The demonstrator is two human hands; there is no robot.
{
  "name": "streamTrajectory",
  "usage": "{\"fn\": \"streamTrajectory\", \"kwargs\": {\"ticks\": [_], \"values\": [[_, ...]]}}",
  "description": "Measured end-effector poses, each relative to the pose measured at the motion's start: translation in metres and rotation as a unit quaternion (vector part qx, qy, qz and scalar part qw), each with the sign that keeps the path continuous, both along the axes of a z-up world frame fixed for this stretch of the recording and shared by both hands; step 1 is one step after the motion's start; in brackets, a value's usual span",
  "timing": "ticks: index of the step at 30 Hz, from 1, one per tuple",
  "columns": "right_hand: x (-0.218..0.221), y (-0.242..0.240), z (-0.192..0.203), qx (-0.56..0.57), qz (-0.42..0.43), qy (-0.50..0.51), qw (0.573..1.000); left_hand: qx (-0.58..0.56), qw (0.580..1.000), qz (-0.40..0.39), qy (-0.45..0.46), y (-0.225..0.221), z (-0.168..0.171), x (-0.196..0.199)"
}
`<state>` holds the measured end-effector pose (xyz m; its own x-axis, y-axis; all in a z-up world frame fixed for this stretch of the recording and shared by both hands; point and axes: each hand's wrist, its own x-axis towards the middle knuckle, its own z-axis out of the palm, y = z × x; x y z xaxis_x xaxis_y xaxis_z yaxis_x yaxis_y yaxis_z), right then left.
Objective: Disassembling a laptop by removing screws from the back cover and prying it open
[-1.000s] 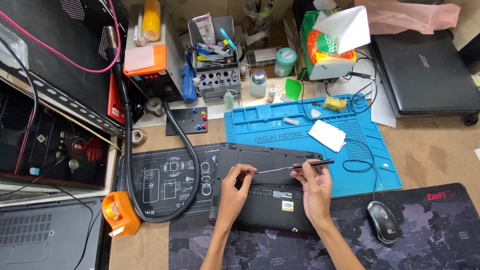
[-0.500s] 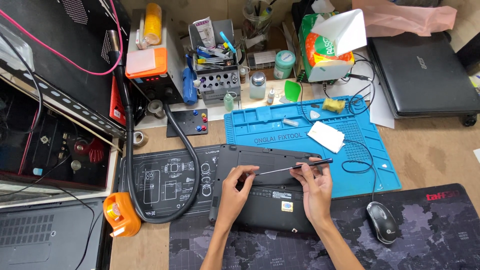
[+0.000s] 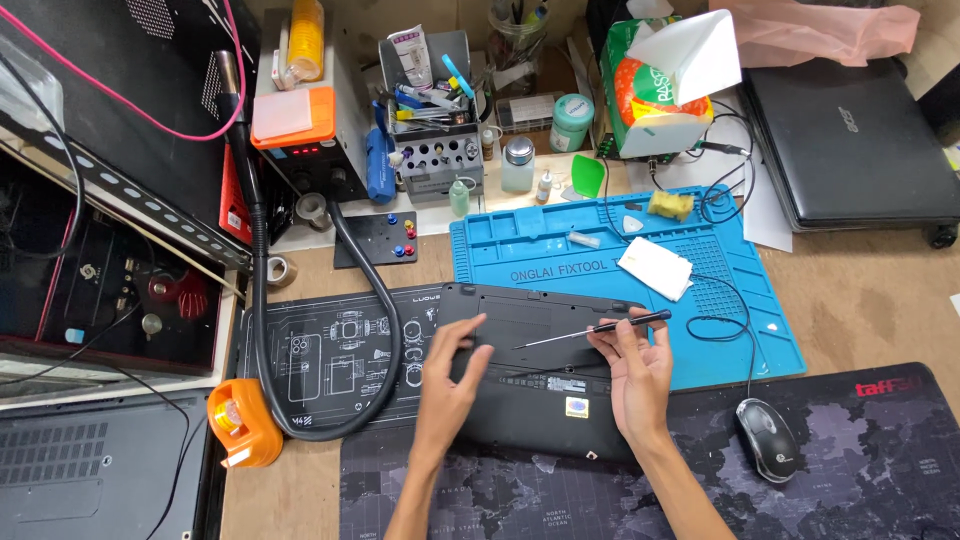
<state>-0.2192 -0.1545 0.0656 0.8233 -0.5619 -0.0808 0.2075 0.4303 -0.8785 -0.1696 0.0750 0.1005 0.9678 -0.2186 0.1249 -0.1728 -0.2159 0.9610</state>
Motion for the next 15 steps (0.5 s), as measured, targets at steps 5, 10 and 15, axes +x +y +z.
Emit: {"fn": "streamTrajectory", "kwargs": {"ticks": [5, 10, 15], "values": [[0.005, 0.005, 0.006, 0.004, -0.002, 0.005, 1.000, 0.033, 0.997, 0.051, -0.037, 0.034, -0.011, 0.007], [0.021, 0.021, 0.014, -0.042, -0.036, -0.036, 0.998, -0.083, 0.995, 0.058, 0.019, 0.039, -0.021, 0.007], [0.035, 0.053, 0.052, -0.266, 0.010, -0.134, 0.955, -0.096, 0.994, 0.046, 0.016, 0.041, -0.027, 0.007]]}}
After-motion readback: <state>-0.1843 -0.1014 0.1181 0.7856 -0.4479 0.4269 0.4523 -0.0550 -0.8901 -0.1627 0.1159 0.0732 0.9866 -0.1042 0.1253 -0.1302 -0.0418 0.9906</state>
